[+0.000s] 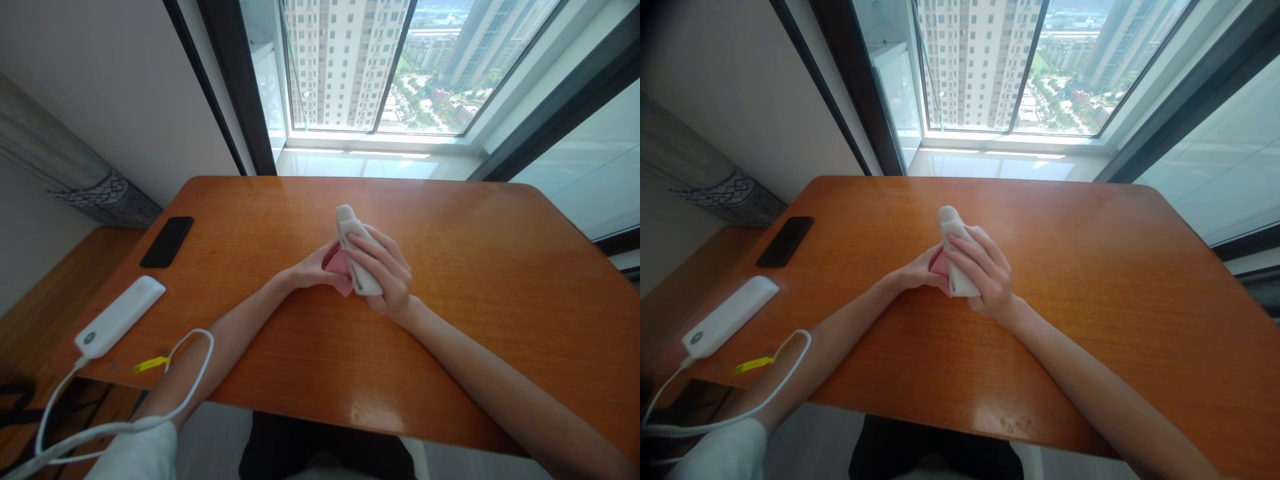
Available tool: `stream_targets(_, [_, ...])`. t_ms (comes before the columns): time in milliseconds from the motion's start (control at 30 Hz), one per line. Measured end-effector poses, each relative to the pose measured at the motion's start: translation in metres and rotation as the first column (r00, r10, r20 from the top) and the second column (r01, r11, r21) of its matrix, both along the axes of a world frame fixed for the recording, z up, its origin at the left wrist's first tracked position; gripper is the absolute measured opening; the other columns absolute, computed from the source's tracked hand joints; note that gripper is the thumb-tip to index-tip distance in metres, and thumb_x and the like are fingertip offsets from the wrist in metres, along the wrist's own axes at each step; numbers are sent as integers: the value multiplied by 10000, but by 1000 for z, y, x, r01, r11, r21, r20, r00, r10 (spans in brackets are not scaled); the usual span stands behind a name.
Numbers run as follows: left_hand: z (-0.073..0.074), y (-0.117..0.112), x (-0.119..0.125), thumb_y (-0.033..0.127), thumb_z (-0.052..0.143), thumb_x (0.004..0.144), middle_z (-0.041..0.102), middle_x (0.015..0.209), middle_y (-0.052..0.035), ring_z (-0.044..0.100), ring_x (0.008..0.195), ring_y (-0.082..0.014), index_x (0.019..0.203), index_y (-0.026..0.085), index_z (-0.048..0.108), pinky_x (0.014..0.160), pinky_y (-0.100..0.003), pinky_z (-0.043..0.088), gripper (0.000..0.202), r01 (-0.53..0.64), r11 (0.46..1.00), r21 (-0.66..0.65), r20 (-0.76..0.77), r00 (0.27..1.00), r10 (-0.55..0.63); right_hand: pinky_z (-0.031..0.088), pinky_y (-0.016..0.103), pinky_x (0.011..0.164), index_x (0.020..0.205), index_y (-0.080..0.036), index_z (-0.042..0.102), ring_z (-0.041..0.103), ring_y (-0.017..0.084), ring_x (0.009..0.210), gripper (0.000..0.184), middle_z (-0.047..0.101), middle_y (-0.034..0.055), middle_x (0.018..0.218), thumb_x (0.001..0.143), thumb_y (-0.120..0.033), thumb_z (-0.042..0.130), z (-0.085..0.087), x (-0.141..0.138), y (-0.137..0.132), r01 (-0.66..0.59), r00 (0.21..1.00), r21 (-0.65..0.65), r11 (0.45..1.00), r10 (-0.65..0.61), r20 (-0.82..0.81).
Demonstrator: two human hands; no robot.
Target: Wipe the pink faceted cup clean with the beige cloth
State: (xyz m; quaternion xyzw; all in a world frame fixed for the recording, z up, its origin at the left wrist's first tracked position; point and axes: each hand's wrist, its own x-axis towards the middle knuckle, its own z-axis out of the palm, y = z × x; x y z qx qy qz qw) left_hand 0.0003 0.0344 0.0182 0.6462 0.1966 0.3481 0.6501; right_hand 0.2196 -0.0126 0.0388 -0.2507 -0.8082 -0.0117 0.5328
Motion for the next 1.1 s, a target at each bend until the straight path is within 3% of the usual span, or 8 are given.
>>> stream_targets(100, [-1, -1, 0, 573, 1015, 731, 667, 1568, -136, 593, 1494, -405, 1595, 215, 569, 1277, -513, 496, 1035, 1, 1000, -19, 2, 1000, -1, 597, 670, 1224, 1601, -350, 658, 656, 390, 1514, 507, 748, 63, 1560, 1104, -369, 557, -1, 0, 2, -42, 999, 55, 998, 41, 25])
stream_targets(267, [-1, 2, -2, 584, 1002, 730, 618, 1627, -149, 605, 1477, -425, 1612, 245, 577, 1259, -529, 490, 1036, -38, 999, 21, -41, 998, 39, 591, 626, 1244, 1600, -340, 640, 700, 336, 1471, 494, 697, 86, 1623, 1121, -299, 531, -5, 0, 8, 28, 985, -323, 946, -81, -152])
stream_targets(433, [0, 0, -1, 576, 1006, 739, 641, 1598, -124, 581, 1502, -426, 1603, 226, 578, 1291, -541, 463, 1025, 8, 1000, 3, -12, 1000, -8, 576, 690, 1249, 1612, -372, 639, 652, 386, 1526, 520, 717, 56, 1600, 1106, -355, 519, 1, 0, -1, -26, 999, -53, 998, 24, -39])
stream_targets(500, [-1, 0, -1, 591, 988, 763, 620, 1625, -110, 551, 1532, -433, 1620, 231, 560, 1306, -547, 443, 1024, 3, 1000, -1, 0, 1000, -3, 574, 690, 1254, 1603, -386, 646, 647, 388, 1531, 515, 705, 45, 1615, 1102, -394, 526, 0, 0, 0, -35, 999, -42, 999, 35, -9])
stream_targets(633, [-1, 2, -2, 582, 988, 753, 594, 1658, -133, 558, 1523, -435, 1650, 252, 547, 1288, -536, 458, 1053, -23, 1000, 20, -26, 999, 24, 560, 618, 1283, 1590, -331, 643, 657, 333, 1525, 483, 682, 90, 1639, 1126, -388, 519, -8, 2, 11, -22, 987, -348, 937, -35, -157])
stream_targets(733, [1, 3, -3, 549, 996, 749, 602, 1640, -150, 595, 1484, -418, 1658, 247, 545, 1247, -507, 491, 1059, -14, 999, 36, -48, 999, 16, 541, 599, 1297, 1563, -310, 649, 666, 313, 1514, 462, 699, 96, 1617, 1111, -368, 578, -13, 2, 16, -98, 968, -435, 895, -15, -250])
stream_targets(933, [7, 0, -3, 547, 999, 749, 583, 1670, -153, 572, 1523, -430, 1693, 249, 501, 1277, -514, 471, 1108, 11, 1000, 9, -68, 998, -10, 553, 611, 1287, 1583, -325, 633, 650, 331, 1532, 467, 686, 106, 1625, 1118, -357, 589, -11, 4, 14, -29, 986, -333, 942, -28, -165])
stream_targets(1100, [13, -3, -1, 535, 1032, 709, 510, 1753, -122, 434, 1657, -440, 1691, 292, 491, 1357, -545, 396, 1147, 3, 1000, 0, -66, 998, -3, 642, 576, 1202, 1658, -361, 581, 688, 354, 1490, 550, 620, 109, 1702, 1111, -363, 639, -6, 8, 14, 49, 998, -104, 993, -52, -30])
